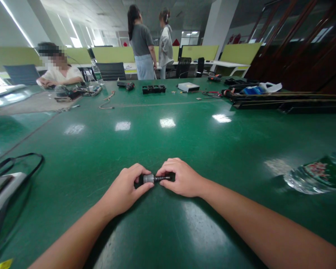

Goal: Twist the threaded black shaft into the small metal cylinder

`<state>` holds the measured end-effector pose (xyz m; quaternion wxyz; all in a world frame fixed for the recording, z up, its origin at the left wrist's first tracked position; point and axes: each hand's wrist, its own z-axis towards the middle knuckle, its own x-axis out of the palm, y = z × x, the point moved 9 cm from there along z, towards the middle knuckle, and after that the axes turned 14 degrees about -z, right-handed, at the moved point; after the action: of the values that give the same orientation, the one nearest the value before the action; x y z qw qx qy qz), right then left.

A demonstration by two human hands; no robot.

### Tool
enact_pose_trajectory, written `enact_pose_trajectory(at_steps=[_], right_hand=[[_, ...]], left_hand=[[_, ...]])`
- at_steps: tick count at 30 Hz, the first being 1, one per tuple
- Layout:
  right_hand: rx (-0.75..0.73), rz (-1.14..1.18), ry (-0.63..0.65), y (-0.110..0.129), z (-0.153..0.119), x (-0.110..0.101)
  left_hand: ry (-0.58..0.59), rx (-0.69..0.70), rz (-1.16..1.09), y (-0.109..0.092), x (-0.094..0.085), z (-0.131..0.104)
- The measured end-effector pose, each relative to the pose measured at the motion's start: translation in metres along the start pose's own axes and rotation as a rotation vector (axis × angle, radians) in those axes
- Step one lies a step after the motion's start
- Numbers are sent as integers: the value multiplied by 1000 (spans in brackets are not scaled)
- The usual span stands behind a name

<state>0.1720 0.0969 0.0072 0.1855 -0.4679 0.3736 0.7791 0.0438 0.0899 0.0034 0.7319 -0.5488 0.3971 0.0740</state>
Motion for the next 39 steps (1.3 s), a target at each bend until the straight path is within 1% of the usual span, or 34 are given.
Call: enact_pose_trajectory(at_steps=[6,12,16,19,20,25,33,39], right_hand=[[45,8,-13,-2,0,0],[57,15,-36,-2,-1,-2],[101,-26,-24,-18,-2,-8],[222,-41,-50,-40,-5,-16],[234,-30,-58,-43,-5,-17],[134,-35,-39,-29,-3,-15],[109,8,-60,-23,-2,-9],[101,165,-32,-14,-2,-5]], left_hand=[[5,34,-23,0,0,-1],[-1,19,-21,1,-1,-3],[-25,-18,-37,3,-4,-4],[-55,-36,-51,5,-7,-4],[-64,-37,-54,5,-9,-4],[-72,-13,-64,3,-11,-4],[-55,-14,-60,4,-7,-2],[-47,-13,-55,4,-7,-3]])
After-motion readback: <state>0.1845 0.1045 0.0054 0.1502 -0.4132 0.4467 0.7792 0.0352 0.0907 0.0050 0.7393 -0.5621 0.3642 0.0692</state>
